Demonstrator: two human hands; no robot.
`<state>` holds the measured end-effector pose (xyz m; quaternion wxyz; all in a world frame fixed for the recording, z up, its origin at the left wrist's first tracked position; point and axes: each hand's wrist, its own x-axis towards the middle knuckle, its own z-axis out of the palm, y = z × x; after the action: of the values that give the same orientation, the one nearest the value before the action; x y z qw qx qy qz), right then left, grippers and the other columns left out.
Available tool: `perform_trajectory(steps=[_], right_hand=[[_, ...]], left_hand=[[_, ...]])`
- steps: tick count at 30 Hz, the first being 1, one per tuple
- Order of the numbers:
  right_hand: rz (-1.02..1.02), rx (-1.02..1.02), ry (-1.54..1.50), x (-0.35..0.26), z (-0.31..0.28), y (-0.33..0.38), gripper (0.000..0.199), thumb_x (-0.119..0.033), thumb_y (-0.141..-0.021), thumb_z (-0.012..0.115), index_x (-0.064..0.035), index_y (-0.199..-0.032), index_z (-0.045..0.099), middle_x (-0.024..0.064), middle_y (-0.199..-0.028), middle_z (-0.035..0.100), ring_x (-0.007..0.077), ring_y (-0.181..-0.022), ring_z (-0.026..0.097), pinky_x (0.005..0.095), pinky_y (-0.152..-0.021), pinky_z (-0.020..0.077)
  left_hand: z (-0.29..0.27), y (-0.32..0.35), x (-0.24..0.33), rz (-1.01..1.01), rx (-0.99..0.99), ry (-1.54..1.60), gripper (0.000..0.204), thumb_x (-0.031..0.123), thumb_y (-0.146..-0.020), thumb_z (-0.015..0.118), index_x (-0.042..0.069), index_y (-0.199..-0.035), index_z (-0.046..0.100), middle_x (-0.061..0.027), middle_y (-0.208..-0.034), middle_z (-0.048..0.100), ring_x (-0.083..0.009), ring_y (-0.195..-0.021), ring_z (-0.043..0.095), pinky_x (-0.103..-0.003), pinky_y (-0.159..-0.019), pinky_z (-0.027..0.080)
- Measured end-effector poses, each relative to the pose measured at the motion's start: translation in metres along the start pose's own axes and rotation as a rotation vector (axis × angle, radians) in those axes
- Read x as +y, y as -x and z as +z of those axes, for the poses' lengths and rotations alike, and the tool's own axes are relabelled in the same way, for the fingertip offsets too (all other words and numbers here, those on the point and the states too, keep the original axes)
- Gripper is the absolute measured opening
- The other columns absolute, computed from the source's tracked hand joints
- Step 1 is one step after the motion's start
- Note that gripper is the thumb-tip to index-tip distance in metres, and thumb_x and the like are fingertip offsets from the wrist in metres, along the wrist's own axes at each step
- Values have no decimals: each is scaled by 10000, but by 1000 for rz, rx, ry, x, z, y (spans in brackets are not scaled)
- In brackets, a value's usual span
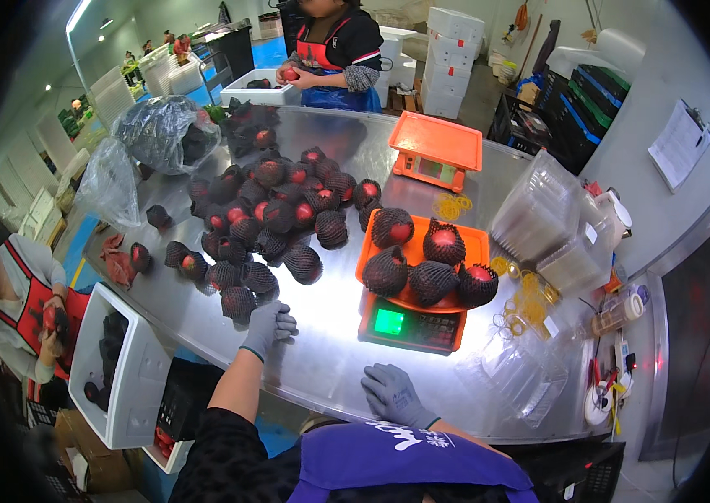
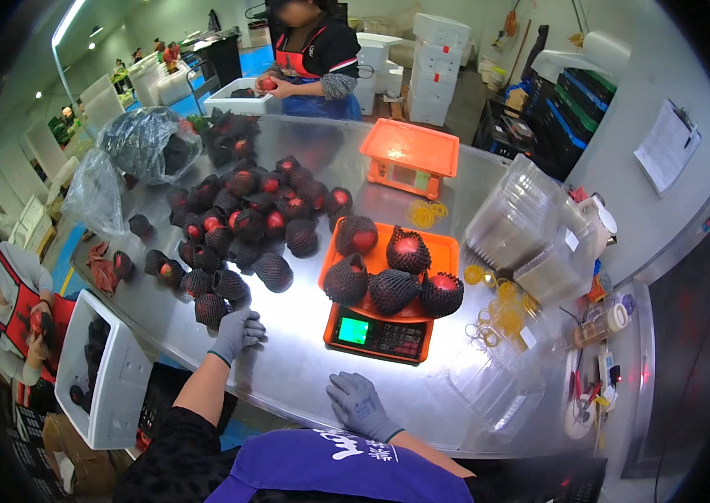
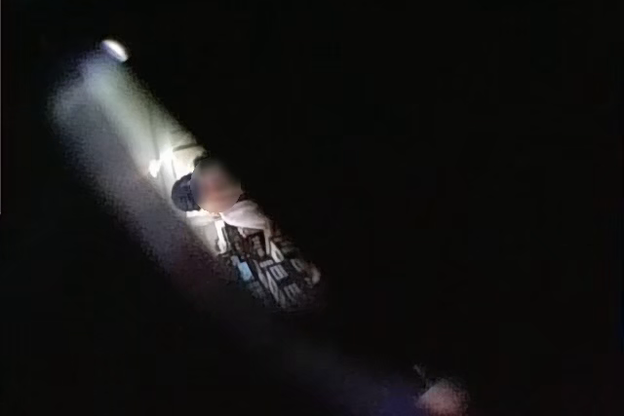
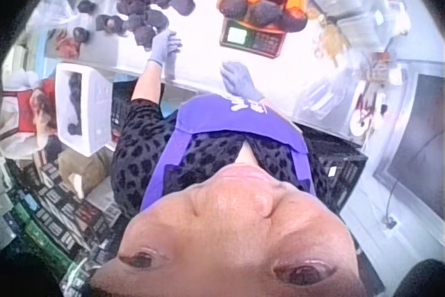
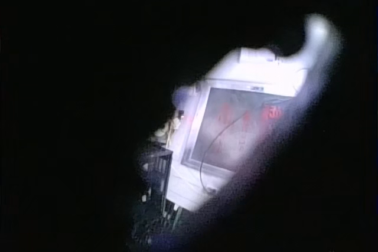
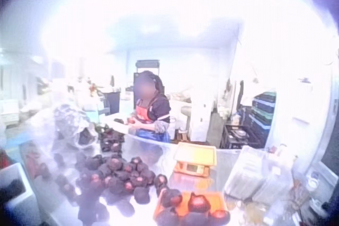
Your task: The person places foam-wrapped apples onto a digital scale, then transfers them into clear plastic clamshell containers. The person closes the containers and places them into a black crate. The process repeats with additional apples.
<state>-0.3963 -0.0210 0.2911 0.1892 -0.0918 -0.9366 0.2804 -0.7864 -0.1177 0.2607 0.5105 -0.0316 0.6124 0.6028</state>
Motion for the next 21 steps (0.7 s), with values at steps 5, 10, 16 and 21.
perform_trajectory(steps=[5,10,16,21], right_hand=[[-1,-14,-9,5,-15,21,368,-147,-810,739,-61,-1159,657,147,-1281,632,351,-1190,598,484,-1035,481],[13,-39,-8,9,-21,26,389,-149,-789,751,-57,-1154,653,134,-1247,641,342,-1151,614,472,-1008,495],[94,-1,3,-3,-20,25,302,-165,-829,738,-72,-1109,671,119,-1217,657,330,-1120,630,460,-960,509],[112,72,25,-9,-22,14,197,-143,-851,705,-67,-1031,681,102,-1073,699,329,-964,672,455,-846,541]], left_hand=[[31,19,6,60,131,-77,251,254,-967,612,21,-1060,616,-115,-758,681,-278,-599,720,-407,-489,624],[29,19,5,57,125,-80,265,256,-958,628,16,-1071,619,-120,-762,684,-275,-586,714,-459,-503,627],[30,19,13,36,47,-73,246,271,-952,633,37,-1026,628,-100,-755,680,-273,-593,714,-472,-519,622],[35,24,10,89,-3,-58,204,271,-944,638,68,-963,620,-71,-726,647,-230,-574,687,-418,-499,598]])
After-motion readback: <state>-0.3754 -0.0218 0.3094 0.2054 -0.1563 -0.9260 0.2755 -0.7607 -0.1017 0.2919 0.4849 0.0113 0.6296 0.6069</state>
